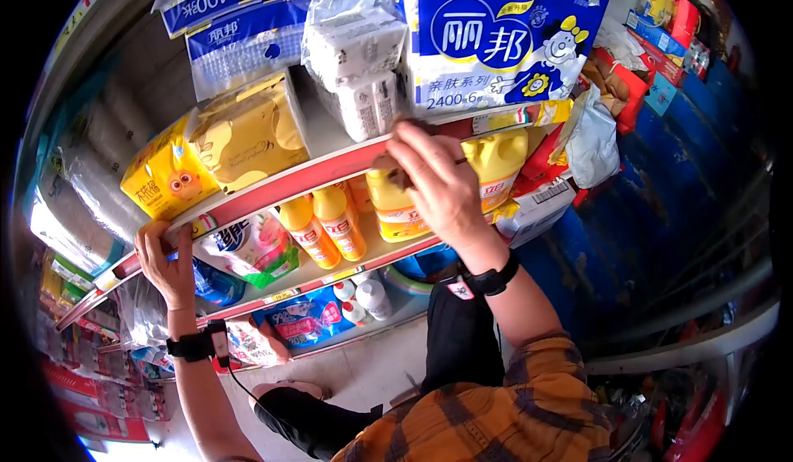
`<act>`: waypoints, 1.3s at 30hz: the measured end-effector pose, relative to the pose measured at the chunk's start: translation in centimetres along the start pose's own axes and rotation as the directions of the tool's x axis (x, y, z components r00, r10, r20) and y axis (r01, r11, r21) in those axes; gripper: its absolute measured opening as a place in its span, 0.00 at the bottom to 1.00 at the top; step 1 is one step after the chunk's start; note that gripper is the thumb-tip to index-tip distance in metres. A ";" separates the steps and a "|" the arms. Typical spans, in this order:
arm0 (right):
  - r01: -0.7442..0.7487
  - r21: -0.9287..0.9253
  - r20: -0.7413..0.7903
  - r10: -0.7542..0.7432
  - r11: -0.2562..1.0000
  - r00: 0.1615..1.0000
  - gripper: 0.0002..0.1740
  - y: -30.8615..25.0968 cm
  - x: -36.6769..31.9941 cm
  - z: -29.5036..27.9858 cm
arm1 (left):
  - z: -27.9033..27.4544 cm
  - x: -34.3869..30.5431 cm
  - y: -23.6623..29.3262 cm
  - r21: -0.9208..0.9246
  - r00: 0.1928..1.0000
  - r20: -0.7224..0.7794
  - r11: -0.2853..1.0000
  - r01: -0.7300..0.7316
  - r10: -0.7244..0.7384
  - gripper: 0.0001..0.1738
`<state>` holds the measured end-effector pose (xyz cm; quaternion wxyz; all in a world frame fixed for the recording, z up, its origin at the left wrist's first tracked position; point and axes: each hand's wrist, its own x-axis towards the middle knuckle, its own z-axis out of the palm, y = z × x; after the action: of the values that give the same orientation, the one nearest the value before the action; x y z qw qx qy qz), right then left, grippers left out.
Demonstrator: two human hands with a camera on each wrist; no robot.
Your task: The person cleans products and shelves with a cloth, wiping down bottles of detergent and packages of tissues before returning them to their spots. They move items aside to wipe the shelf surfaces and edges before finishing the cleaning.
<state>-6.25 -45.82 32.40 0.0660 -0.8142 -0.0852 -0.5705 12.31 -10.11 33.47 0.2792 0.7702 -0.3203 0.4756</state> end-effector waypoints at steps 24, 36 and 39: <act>0.050 0.194 0.028 -0.057 0.980 0.998 0.24 -7.4 1.5 5.5 | -0.9 0.3 1.1 0.068 0.998 -0.008 0.996 -0.058 0.058 0.21; 0.074 0.600 0.180 -0.225 0.797 0.958 0.34 -13.9 3.2 5.3 | -4.2 -3.7 7.9 -0.578 0.982 0.182 0.804 0.140 -0.040 0.30; 0.058 0.693 0.213 -0.281 0.718 0.936 0.29 -16.2 3.3 6.1 | -3.8 -6.6 10.8 -0.819 0.881 0.396 0.334 0.467 -0.261 0.29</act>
<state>-3.04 -28.56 33.60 0.2902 -0.7998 -0.3710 -0.3720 -0.28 -12.72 30.32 0.7117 0.5940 -0.3669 0.0780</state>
